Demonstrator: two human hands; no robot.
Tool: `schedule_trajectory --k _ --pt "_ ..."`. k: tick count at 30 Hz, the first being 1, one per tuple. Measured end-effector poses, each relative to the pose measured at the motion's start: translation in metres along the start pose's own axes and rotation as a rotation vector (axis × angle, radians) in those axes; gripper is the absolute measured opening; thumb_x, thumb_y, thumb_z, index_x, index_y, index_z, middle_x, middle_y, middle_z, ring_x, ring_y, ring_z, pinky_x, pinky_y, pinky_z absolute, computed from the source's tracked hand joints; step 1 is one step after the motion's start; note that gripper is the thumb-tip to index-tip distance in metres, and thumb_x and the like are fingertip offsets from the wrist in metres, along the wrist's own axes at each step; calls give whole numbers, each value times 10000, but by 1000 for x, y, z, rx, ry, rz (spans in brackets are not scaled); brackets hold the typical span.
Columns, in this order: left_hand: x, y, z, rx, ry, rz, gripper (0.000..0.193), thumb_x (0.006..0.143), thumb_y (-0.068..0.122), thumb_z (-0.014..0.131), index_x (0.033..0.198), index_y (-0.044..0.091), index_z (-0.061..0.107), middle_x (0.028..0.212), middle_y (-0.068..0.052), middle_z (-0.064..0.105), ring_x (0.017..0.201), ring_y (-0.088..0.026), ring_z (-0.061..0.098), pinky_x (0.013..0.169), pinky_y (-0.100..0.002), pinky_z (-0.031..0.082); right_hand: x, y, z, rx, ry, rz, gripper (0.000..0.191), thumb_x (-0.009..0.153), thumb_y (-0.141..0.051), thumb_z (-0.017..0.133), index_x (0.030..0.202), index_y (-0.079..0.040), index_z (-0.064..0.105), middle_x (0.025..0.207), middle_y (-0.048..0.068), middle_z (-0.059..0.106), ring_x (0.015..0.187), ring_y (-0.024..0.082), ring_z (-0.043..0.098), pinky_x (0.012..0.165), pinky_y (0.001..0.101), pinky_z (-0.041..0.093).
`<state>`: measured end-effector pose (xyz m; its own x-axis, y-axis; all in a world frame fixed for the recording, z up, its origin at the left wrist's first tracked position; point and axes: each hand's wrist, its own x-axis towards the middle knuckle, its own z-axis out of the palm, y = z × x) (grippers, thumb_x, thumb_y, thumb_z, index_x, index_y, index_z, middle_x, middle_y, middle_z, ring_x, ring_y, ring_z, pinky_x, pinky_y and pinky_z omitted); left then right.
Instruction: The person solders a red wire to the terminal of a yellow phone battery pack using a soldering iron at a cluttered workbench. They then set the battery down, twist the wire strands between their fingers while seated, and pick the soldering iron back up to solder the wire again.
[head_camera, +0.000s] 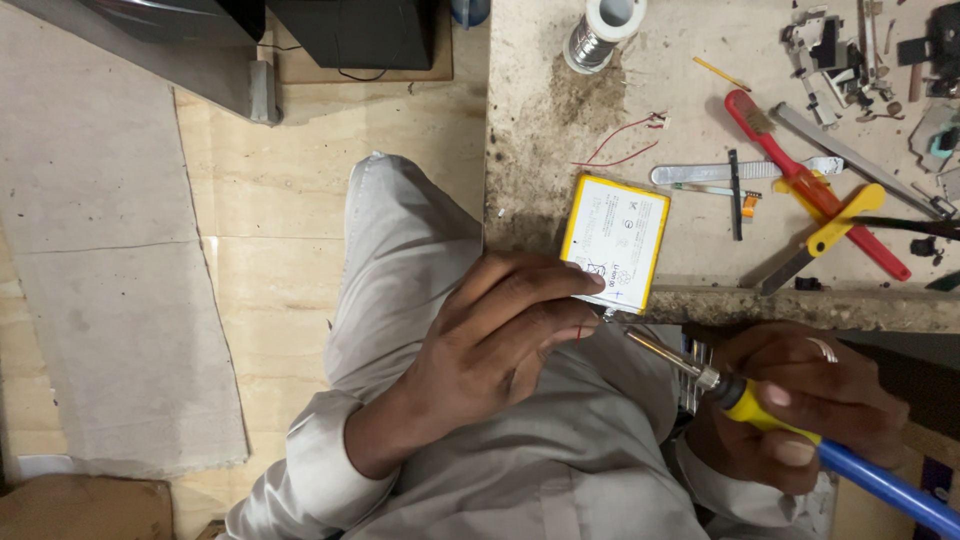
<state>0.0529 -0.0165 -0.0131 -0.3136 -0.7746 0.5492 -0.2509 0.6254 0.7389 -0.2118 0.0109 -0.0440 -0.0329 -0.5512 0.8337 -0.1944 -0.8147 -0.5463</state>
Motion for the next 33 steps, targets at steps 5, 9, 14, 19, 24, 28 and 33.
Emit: schedule_trajectory --k 5,9,14,19,24,28,33 --pt "0 0 0 -12 10 1 190 906 25 817 1056 23 701 1238 -88 682 1125 -269 653 942 -363 566 -6 -2 3 -59 97 33 224 1003 -185 517 889 -3 456 685 96 526 414 136 547 422 350 516" --pt "-1 0 0 -34 21 8 200 911 3 818 1066 16 692 1245 -101 680 1130 -282 658 949 -373 569 -9 -4 -3 -42 82 51 244 1009 -205 521 890 2 470 676 100 526 430 141 549 434 366 522" --pt "-1 -1 -1 -33 35 19 209 908 -3 818 1076 16 695 1241 -106 684 1132 -288 663 956 -378 575 -4 -2 -11 -41 -18 50 264 1021 -208 512 872 1 448 675 98 515 425 131 553 463 378 531" --pt "-1 -1 -1 -30 53 35 218 908 -7 821 1088 10 698 1231 -107 688 1129 -286 670 960 -379 578 -3 -2 -2 31 51 60 263 998 -213 546 869 -2 456 710 99 529 437 139 560 454 370 543" --pt "-2 -3 0 -40 62 47 219 911 -1 822 1094 7 700 1232 -104 691 1138 -285 676 972 -374 585 -5 -3 0 0 85 70 238 966 -194 569 849 -8 479 697 108 511 428 128 534 489 431 545" --pt "-2 -4 1 -42 67 48 212 915 5 823 1089 9 704 1228 -98 694 1140 -280 679 972 -372 586 -4 -1 -5 34 -28 37 238 1004 -193 548 888 5 484 702 98 533 448 159 578 512 419 556" --pt "-2 -3 0 -42 56 39 205 901 -9 815 1073 5 704 1222 -101 696 1130 -280 677 960 -372 583 -7 -2 -5 8 40 70 211 1001 -179 557 907 3 504 704 99 523 458 179 578 474 407 551"
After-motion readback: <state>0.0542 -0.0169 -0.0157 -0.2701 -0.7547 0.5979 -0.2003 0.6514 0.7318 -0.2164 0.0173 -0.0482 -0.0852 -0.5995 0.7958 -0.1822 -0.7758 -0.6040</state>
